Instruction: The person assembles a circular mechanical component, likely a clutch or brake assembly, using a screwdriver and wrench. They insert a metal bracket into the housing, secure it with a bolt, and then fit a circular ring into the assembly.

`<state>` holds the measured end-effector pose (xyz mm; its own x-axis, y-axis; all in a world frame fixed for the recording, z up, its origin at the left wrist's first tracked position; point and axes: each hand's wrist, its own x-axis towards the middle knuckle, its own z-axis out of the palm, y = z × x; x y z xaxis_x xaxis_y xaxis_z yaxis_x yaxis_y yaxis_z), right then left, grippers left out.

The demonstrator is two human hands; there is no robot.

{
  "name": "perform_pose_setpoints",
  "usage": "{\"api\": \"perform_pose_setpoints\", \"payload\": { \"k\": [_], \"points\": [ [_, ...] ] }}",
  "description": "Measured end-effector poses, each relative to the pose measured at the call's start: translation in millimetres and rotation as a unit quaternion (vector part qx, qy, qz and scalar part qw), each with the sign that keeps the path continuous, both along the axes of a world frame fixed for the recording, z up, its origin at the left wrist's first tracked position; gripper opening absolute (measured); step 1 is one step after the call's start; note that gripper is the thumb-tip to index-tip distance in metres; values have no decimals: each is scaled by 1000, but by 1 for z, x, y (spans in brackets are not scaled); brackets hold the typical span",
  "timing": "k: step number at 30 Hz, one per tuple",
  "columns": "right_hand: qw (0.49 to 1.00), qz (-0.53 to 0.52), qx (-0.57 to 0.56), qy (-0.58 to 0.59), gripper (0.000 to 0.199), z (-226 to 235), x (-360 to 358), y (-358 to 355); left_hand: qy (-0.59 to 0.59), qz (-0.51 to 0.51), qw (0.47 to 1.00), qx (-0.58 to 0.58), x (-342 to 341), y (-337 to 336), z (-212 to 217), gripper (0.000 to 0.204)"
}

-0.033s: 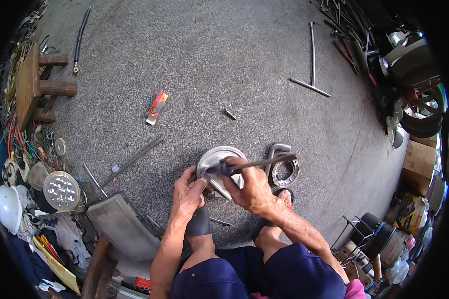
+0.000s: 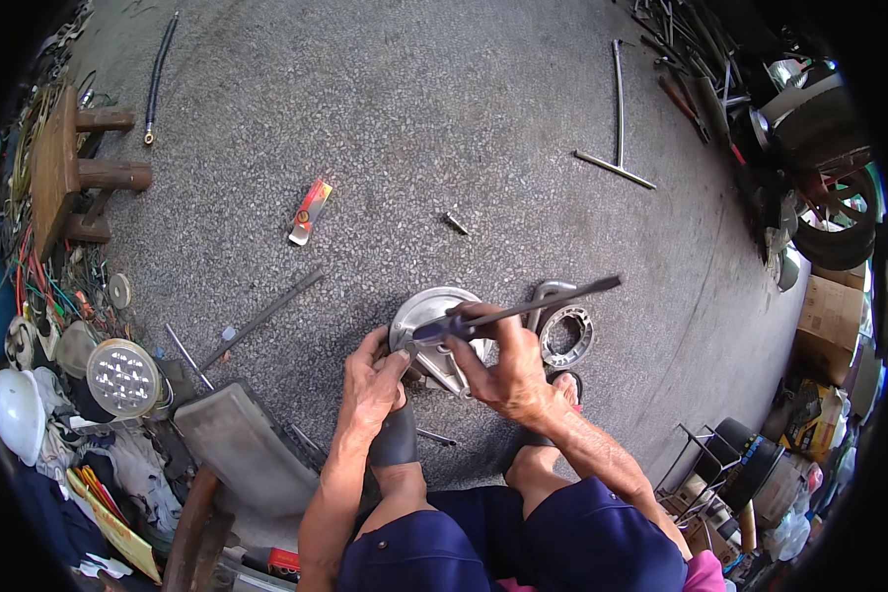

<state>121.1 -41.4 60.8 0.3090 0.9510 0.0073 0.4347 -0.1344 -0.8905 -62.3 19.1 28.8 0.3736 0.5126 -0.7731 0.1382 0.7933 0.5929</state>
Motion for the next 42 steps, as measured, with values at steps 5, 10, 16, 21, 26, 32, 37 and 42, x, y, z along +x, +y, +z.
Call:
{"api": "perform_pose_setpoints", "payload": {
  "k": [5,10,16,21,26,32,37,42],
  "points": [
    [973,-158,-161,-50,28,14,46,-15,-17,17,1000,10,-9,-11,-10,47],
    [903,-109,-325,-260,32,-19,87,-58,-22,-16,999,34,-17,-15,-22,52],
    [858,-73,-418,-288,32,-33,98,-82,-11,-39,998,42,-13,-14,-21,70],
    [897,-96,-258,-346,26,-19,99,-31,17,-69,997,37,-10,-16,-22,69],
    [946,51,-73,-312,20,-60,77,62,23,-82,993,86,-2,-20,-23,70],
    [917,141,-97,-360,28,-97,65,81,16,-119,991,59,-3,-12,-20,75],
    [977,13,-74,-199,24,-76,59,61,99,-176,945,258,-9,-21,-28,64],
    [996,5,-92,0,32,-20,35,37,171,-140,943,250,-6,-4,6,63]
  ]
}}
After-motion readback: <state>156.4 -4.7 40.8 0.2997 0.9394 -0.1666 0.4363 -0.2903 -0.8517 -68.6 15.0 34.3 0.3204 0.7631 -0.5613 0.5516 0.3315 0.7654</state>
